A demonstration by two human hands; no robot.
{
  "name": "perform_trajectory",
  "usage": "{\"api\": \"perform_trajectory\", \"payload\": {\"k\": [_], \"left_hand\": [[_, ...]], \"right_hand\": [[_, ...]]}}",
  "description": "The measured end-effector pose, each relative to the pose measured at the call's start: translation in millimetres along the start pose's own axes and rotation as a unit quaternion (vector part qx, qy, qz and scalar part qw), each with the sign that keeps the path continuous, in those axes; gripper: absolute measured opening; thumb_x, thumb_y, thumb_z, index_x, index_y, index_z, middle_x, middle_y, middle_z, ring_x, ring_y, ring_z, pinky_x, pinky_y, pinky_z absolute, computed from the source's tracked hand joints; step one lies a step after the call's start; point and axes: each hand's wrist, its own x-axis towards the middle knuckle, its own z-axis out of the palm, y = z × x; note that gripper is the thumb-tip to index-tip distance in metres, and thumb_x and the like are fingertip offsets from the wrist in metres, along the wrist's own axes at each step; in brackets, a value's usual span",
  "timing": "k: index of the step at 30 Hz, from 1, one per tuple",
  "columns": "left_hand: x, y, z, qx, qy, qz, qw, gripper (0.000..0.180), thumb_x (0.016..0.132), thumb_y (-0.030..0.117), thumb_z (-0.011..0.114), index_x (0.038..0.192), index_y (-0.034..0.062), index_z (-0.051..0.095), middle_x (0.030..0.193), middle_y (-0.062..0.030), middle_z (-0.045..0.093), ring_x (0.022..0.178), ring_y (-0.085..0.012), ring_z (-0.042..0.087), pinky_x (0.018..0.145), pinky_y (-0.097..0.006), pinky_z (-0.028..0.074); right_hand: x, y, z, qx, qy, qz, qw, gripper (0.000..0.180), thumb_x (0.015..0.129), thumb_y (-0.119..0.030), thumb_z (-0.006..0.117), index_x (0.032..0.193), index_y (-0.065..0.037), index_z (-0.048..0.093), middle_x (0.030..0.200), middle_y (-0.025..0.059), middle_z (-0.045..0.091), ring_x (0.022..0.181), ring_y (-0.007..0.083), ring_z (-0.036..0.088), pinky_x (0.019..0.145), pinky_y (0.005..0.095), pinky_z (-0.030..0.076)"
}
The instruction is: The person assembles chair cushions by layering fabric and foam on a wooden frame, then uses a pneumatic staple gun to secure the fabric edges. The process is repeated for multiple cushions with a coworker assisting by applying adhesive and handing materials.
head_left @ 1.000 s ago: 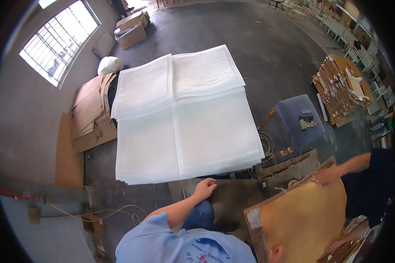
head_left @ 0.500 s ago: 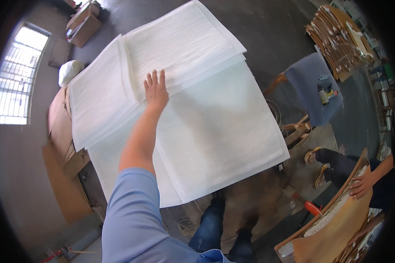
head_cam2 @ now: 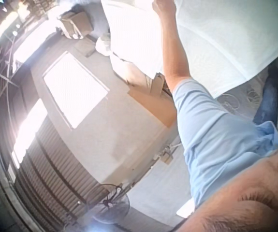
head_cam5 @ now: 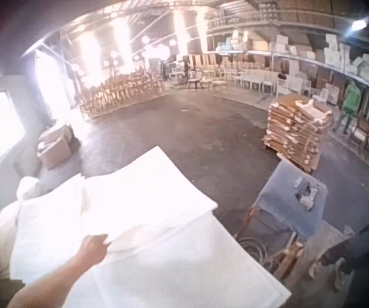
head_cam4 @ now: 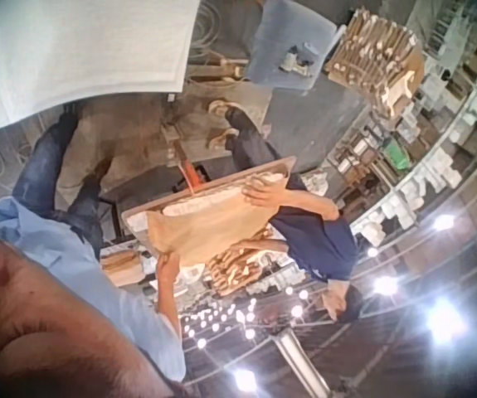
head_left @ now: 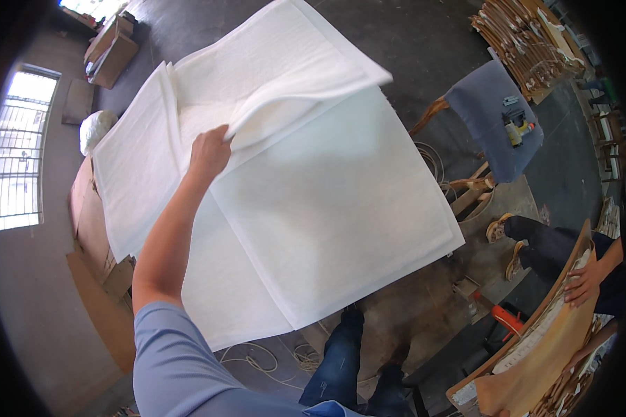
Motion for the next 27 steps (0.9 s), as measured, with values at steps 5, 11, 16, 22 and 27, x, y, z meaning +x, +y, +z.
{"api": "perform_trajectory", "payload": {"k": [5,11,16,22,27], "left_hand": [[-50.0,-12.2,47.4,0.003,0.005,0.059,0.998,0.053,0.089,-0.002,0.07,0.142,0.0052,0.072,0.145,-0.0197,0.072,0.138,-0.0389,0.065,0.12,-0.047,0.05],[-27.8,9.2,103.3,0.203,0.113,0.084,0.969,0.094,0.091,-0.004,0.063,0.175,0.0276,0.035,0.184,-0.0114,0.025,0.167,-0.0437,0.027,0.132,-0.069,0.019],[7.7,23.0,109.9,0.208,0.168,0.097,0.959,0.083,0.091,-0.001,0.065,0.169,0.0212,0.046,0.174,-0.0163,0.042,0.157,-0.0434,0.044,0.125,-0.063,0.034],[-4.1,29.8,55.5,0.202,0.129,0.139,0.961,0.072,0.088,0.002,0.07,0.158,0.0085,0.054,0.159,-0.0188,0.061,0.137,-0.0431,0.063,0.111,-0.05,0.053],[5.7,93.5,-74.8,0.103,0.133,0.162,0.972,0.064,0.083,0.017,0.082,0.144,0.0067,0.065,0.134,-0.0209,0.075,0.118,-0.0391,0.074,0.102,-0.048,0.06]], "right_hand": [[16.6,2.7,1.2,0.024,0.007,-0.024,0.999,0.031,0.104,-0.018,0.058,0.128,0.001,0.066,0.113,0.0299,0.066,0.105,0.0524,0.063,0.094,0.0552,0.053],[18.1,-6.6,-4.5,0.009,-0.024,0.02,0.999,0.035,0.106,-0.019,0.057,0.133,0.001,0.066,0.117,0.0283,0.067,0.109,0.0515,0.064,0.098,0.0533,0.054],[5.3,-13.3,-4.5,0.038,0.006,0.035,0.999,0.035,0.106,-0.021,0.058,0.133,-0.002,0.067,0.117,0.0272,0.068,0.11,0.0499,0.065,0.099,0.0529,0.054],[17.4,11.9,3.2,0.026,0.021,0.009,0.999,0.036,0.103,-0.019,0.058,0.133,-0.003,0.067,0.118,0.0272,0.068,0.111,0.0511,0.064,0.098,0.0549,0.053],[-12.7,38.5,18.0,0.047,-0.002,0.044,0.998,0.038,0.1,-0.017,0.06,0.135,-0.003,0.068,0.125,0.0301,0.068,0.116,0.0527,0.063,0.099,0.0581,0.052]]}}
